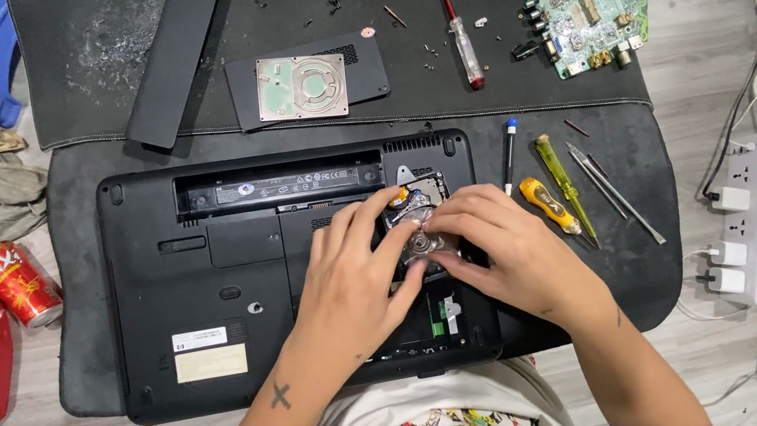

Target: Reassembling internal components of a laptop, specifically installing a hard drive and connecting internal wiring.

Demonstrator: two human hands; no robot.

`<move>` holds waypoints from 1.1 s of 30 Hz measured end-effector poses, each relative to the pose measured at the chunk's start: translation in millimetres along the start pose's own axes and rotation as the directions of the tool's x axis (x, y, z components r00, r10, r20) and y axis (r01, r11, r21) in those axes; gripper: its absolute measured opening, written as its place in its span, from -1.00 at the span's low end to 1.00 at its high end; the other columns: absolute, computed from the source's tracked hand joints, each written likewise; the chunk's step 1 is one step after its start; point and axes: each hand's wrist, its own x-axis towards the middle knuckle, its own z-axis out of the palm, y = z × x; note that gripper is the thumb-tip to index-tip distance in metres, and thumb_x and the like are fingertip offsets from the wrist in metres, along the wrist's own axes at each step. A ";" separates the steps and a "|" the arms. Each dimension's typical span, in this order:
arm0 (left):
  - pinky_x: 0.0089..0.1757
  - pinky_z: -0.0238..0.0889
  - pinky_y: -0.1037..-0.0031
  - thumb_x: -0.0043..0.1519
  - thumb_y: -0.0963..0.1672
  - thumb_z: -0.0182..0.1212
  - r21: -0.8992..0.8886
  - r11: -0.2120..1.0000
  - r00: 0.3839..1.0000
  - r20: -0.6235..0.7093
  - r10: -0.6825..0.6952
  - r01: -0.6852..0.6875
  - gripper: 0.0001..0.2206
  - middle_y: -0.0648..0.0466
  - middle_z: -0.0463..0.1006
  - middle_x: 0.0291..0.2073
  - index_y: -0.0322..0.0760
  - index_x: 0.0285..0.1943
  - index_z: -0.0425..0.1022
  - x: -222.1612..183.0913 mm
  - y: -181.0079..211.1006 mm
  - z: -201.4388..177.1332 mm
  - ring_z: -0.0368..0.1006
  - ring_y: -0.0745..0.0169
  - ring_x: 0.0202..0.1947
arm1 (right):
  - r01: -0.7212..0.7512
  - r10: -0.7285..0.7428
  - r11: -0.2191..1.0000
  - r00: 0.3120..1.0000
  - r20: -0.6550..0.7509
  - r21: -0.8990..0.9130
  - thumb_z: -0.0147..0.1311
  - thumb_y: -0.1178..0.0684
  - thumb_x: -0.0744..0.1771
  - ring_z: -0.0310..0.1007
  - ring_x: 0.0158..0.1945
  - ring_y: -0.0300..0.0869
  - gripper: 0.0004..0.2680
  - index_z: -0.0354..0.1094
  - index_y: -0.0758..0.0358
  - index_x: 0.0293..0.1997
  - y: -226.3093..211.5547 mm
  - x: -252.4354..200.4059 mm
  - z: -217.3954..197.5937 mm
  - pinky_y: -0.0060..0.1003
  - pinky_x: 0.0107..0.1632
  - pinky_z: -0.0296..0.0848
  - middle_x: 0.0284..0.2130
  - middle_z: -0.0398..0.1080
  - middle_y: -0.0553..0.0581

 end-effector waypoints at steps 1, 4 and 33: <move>-0.13 0.20 0.19 0.15 -0.12 0.25 0.000 1.000 1.000 0.001 0.000 0.000 -0.70 -0.18 0.34 0.19 -0.33 0.03 0.51 0.2 0.5 1.0 0.29 -0.19 0.11 | 0.000 0.000 1.000 1.000 0.000 0.001 0.23 0.24 0.24 0.49 -0.06 0.08 -0.81 0.46 0.27 -0.09 -0.2 -0.6 0.7 -0.06 0.03 0.50 -0.21 0.50 0.13; -0.14 0.19 0.18 0.13 -0.12 0.27 0.017 1.000 1.000 -0.013 -0.010 0.010 -0.69 -0.18 0.34 0.19 -0.34 0.03 0.51 1.8 2.2 3.3 0.29 -0.21 0.10 | -0.009 0.009 1.000 1.000 -0.014 0.007 0.25 0.25 0.23 0.50 -0.06 0.09 -0.79 0.46 0.30 -0.08 0.9 -2.9 2.8 -0.04 0.04 0.50 -0.21 0.51 0.15; -0.13 0.31 0.23 0.08 -0.16 0.36 0.074 0.997 0.983 -0.185 0.002 0.012 -0.82 -0.07 0.50 0.08 -0.34 -0.18 0.60 -2.2 -4.7 -2.0 0.40 -0.10 0.01 | -0.039 0.036 0.998 0.998 -0.050 -0.053 0.22 0.25 0.25 0.47 -0.02 0.08 -0.84 0.47 0.31 -0.13 -3.3 -4.6 3.3 -0.14 -0.03 0.53 -0.22 0.47 0.14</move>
